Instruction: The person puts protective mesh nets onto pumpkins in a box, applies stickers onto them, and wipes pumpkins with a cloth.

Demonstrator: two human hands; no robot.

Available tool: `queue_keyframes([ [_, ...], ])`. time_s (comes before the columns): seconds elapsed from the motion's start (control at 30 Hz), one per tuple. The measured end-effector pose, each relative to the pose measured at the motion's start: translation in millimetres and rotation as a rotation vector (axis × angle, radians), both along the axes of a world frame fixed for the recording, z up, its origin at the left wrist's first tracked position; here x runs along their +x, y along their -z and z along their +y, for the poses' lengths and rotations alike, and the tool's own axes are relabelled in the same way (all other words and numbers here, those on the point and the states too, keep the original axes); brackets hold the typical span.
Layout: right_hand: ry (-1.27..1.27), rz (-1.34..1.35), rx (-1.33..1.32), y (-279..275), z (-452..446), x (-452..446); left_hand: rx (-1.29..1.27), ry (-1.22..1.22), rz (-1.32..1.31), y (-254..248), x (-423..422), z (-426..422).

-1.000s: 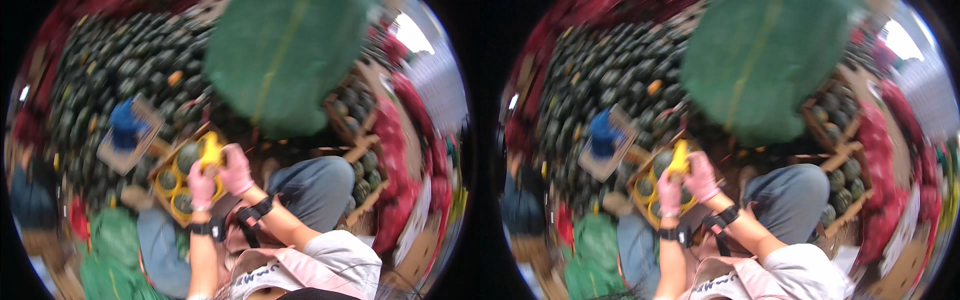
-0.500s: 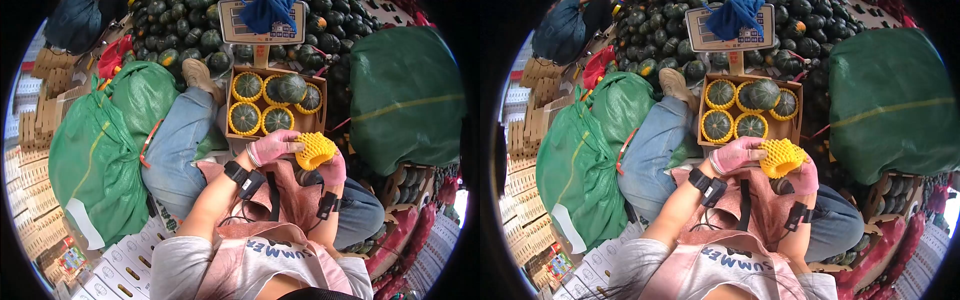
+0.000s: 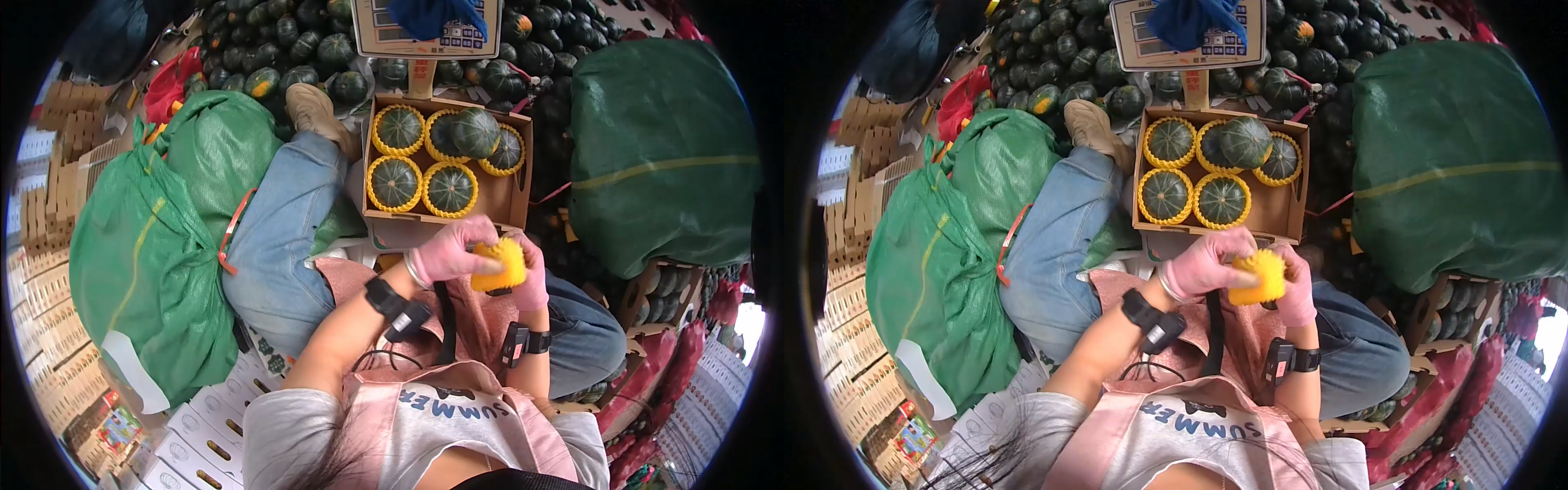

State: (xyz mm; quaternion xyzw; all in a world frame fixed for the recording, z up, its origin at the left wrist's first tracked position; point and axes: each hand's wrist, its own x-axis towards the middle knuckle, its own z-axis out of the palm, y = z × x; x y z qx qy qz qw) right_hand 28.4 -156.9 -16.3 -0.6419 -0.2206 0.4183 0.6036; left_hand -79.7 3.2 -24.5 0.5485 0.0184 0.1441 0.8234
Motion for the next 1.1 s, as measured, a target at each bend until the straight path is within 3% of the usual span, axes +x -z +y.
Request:
queue_keyframes([
  [0.07,-0.012,-0.12,0.021,-7.8,2.5,-2.1,-0.334,0.701,0.27,-3.0,-18.2,29.3],
  [0.13,-0.053,0.626,0.315,-6.2,-9.4,-7.6,-0.118,0.783,0.182,-3.5,-20.3,52.3],
  [0.17,-0.062,0.864,0.247,-12.5,-16.9,-16.2,-0.11,0.732,0.4,-8.4,-23.5,67.2],
  [0.2,-0.073,0.863,0.24,-22.2,-5.6,-27.5,-0.224,0.505,0.398,8.1,-27.0,67.9],
  [0.27,-0.146,1.133,0.272,-6.1,10.0,-39.3,-0.957,0.317,0.235,11.0,-11.8,64.0],
  [0.3,0.147,0.66,0.307,-18.5,28.6,-25.7,-0.681,0.049,0.428,3.7,-0.7,54.3],
  [0.33,0.162,0.669,0.493,-5.1,28.3,2.6,-0.979,0.371,0.491,-16.3,13.2,67.3],
  [0.37,0.289,0.794,0.513,1.9,26.4,5.6,-0.641,0.43,0.478,-12.8,16.5,79.3],
  [0.4,0.364,0.28,0.218,-1.9,37.3,33.1,-0.288,0.516,0.48,-10.0,31.8,96.4],
  [0.43,0.226,0.123,0.166,13.2,45.5,53.0,0.203,0.578,0.53,-2.9,52.2,113.2],
  [0.47,0.286,-0.364,0.181,26.3,53.8,47.5,0.226,0.493,0.5,5.1,51.5,112.9],
  [0.5,0.477,0.517,0.006,19.6,78.3,67.7,0.76,0.273,0.47,-15.6,83.1,134.1],
  [0.53,0.414,0.291,-0.176,26.2,94.0,71.1,1.106,-0.051,0.389,-6.2,97.6,138.1],
  [0.6,0.437,0.372,-0.248,51.4,123.8,71.7,1.007,-0.198,0.311,19.1,121.8,147.8],
  [0.67,0.424,0.38,-0.284,65.9,137.5,75.0,0.922,-0.111,0.468,47.0,130.2,150.9],
  [0.7,0.502,0.063,-0.309,77.2,142.3,71.6,0.638,-0.252,0.382,71.7,124.2,146.1],
  [0.73,0.553,-0.259,-0.349,84.2,146.3,65.5,0.635,-0.243,0.432,59.6,110.6,137.1],
  [0.77,0.522,-0.195,-0.288,66.3,143.2,64.4,0.591,-0.255,0.415,65.1,91.3,131.5],
  [0.8,0.327,-0.355,-0.335,55.8,124.1,56.0,0.56,-0.244,0.408,70.5,76.3,127.9],
  [0.87,0.25,-0.446,-0.257,55.2,109.7,44.7,0.653,-0.307,0.47,61.7,51.4,114.8],
  [0.9,0.064,-0.444,-0.306,65.6,90.4,31.6,0.536,-0.264,0.494,86.2,22.5,102.8],
  [0.93,0.121,-0.573,-0.221,81.4,89.2,23.5,0.554,-0.291,0.484,88.3,16.4,96.6],
  [1.0,0.223,-0.58,-0.029,98.9,91.5,28.7,0.43,-0.292,0.432,87.5,18.6,94.7],
  [1.03,0.252,-0.47,-0.041,98.2,95.3,32.5,0.383,-0.311,0.425,86.1,22.3,93.3],
  [1.1,0.315,-0.526,-0.078,102.6,99.9,35.0,0.373,-0.357,0.414,96.3,23.5,91.5],
])
